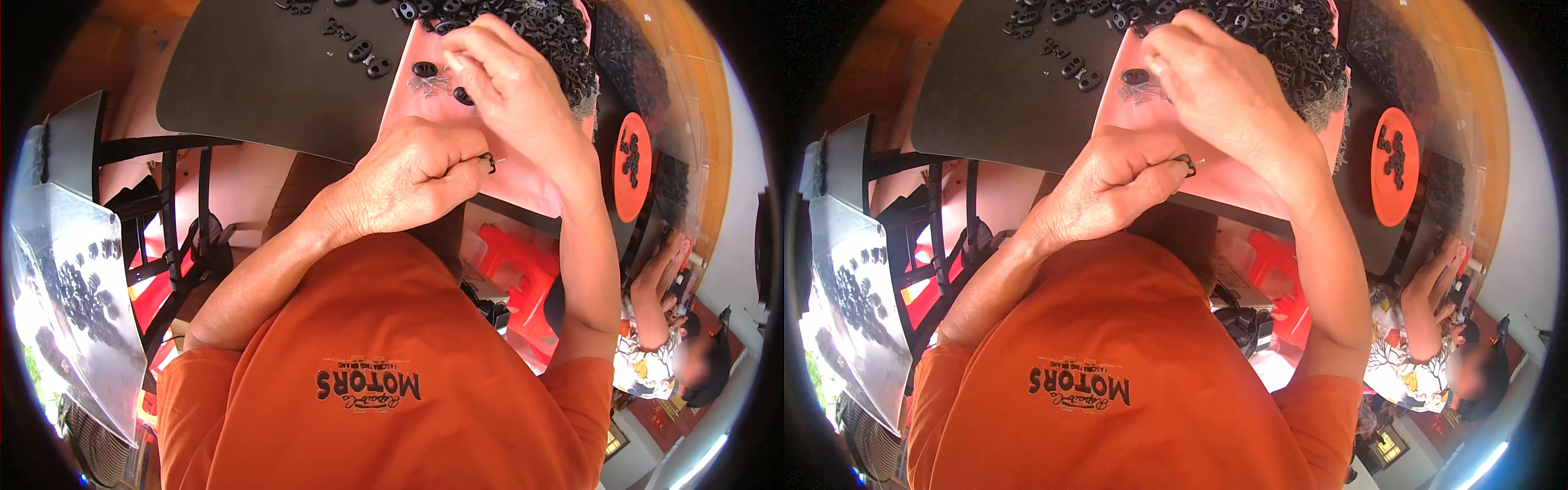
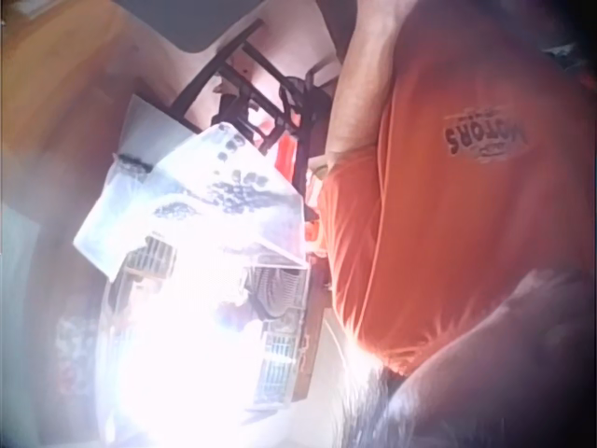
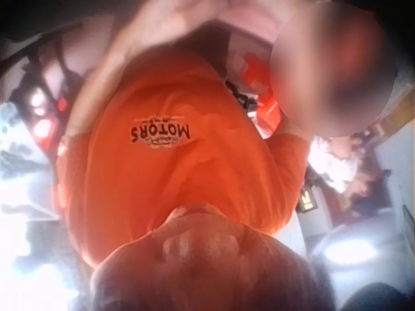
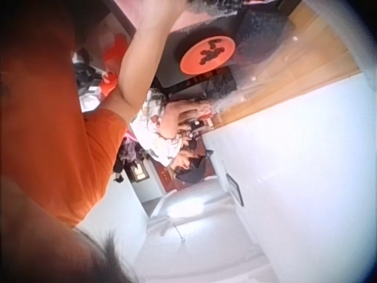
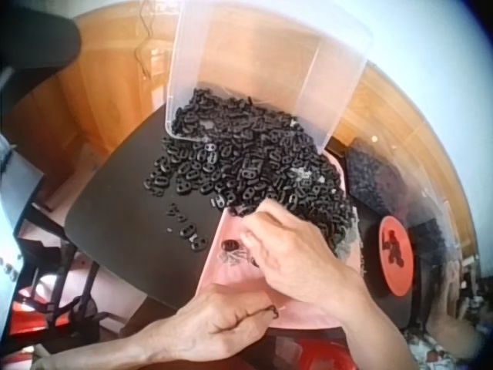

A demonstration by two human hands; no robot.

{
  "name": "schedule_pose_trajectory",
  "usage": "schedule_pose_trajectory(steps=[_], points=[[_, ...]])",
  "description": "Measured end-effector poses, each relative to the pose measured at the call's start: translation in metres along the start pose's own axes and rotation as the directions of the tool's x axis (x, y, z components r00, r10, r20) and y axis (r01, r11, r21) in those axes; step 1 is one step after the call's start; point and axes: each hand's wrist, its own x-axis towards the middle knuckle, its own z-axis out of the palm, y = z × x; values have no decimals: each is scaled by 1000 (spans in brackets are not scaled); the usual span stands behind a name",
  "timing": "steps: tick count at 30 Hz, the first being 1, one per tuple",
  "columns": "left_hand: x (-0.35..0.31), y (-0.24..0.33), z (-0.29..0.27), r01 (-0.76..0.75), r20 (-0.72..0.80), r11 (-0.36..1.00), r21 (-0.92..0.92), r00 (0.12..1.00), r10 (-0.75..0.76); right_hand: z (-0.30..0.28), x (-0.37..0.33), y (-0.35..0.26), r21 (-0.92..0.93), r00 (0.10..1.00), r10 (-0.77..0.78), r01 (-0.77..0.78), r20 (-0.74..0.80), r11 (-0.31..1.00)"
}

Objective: The person sits at a table and assembles small black plastic washers by hand. They pick up a washer and a metal screw, insert the screw into the washer, and place the assembled unit on a pink mat. The person repeats this process continuously, handling the components one at a time.

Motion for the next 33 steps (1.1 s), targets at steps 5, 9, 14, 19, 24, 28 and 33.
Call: schedule_pose_trajectory(steps=[5, 9, 14, 19, 24, 28, 33], points=[[-1, 2, -2, 48, 22, 999, -3, 999, -48, 6, 2, -6, -29, 980, 131, -128, 148, 991], [0, 2, -3, 0, 15, 1000, 7, 1000, 0, 7, 7, -4, -77, 984, 124, -115, 132, 990], [-1, 3, -4, 23, 17, 1000, 9, 1000, -23, 8, 10, -1, -139, 987, 136, -123, 90, 983], [-1, 1, -2, 5, 7, 1000, 18, 1000, -5, 11, 10, -1, -154, 988, 128, -114, 87, 982], [-2, 0, -2, 11, 9, 1000, 21, 1000, -11, 9, 14, -4, -182, 972, 174, -145, 155, 973], [-1, 2, -3, 27, 21, 999, 30, 999, -28, 11, 14, -4, -183, 981, 138, -111, 138, 977], [1, 5, -4, 87, 49, 996, 23, 995, -88, 17, 11, -1, -197, 992, 106, -91, 67, 976]])
